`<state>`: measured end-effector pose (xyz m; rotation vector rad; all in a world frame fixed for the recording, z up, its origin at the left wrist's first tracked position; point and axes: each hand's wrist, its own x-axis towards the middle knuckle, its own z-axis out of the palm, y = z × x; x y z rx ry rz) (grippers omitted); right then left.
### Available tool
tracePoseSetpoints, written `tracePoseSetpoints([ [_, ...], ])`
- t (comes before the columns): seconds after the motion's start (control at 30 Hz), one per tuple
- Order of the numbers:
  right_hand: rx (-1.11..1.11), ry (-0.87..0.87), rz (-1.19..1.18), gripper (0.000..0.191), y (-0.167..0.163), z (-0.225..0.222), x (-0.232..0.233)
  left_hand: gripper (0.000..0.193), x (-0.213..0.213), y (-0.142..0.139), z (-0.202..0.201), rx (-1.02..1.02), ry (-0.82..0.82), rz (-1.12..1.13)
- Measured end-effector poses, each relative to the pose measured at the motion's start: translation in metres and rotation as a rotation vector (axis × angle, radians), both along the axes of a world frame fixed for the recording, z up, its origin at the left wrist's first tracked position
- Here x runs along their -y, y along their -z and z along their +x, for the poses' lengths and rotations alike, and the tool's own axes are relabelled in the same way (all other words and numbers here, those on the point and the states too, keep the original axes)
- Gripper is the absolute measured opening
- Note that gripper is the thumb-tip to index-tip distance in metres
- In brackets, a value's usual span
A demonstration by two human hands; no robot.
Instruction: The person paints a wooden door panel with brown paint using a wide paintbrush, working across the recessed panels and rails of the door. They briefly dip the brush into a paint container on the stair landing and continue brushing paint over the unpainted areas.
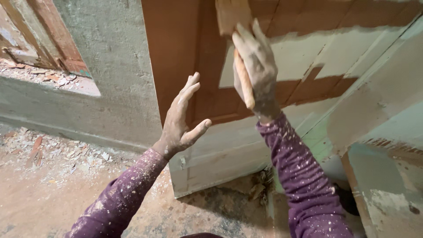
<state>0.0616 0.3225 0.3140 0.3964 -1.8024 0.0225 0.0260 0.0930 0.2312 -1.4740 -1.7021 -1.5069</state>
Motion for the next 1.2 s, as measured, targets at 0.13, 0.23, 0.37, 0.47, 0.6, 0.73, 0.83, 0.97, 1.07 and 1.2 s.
tracePoseSetpoints([
  [0.13,0.045,0.007,0.0,0.033,-0.013,-0.008,0.0,0.079,-0.003,0.002,0.008,0.036,0.049,0.005],
  [0.23,0.096,0.061,0.046,0.034,0.006,0.002,0.004,0.078,-0.001,0.007,0.013,0.04,0.064,0.0],
  [0.37,0.234,-0.004,-0.054,0.03,0.06,0.017,0.002,0.078,0.007,0.017,0.012,0.066,0.045,-0.02],
  [0.47,0.285,0.006,0.028,0.031,0.106,0.019,-0.003,0.078,0.013,0.025,0.007,0.102,0.036,-0.028],
  [0.6,0.475,-0.057,-0.151,0.029,0.168,0.028,0.003,0.079,0.018,0.037,0.002,0.142,0.027,-0.054],
  [0.73,0.602,-0.145,-0.21,0.034,0.21,0.048,0.011,0.078,0.019,0.048,0.002,0.157,0.007,-0.077],
  [0.83,0.632,-0.102,-0.152,0.028,0.217,0.059,0.019,0.079,0.02,0.054,0.005,0.156,-0.004,-0.089],
  [0.97,0.639,-0.094,-0.243,0.037,0.178,0.052,0.02,0.079,0.02,0.056,0.009,0.148,0.002,-0.081],
  [1.07,0.233,-0.147,-0.025,0.015,0.116,0.035,0.009,0.08,0.017,0.054,0.011,0.148,0.011,-0.074],
  [1.2,-0.035,-0.073,0.144,0.012,0.025,0.017,-0.005,0.08,0.01,0.051,0.014,0.14,0.059,-0.049],
])
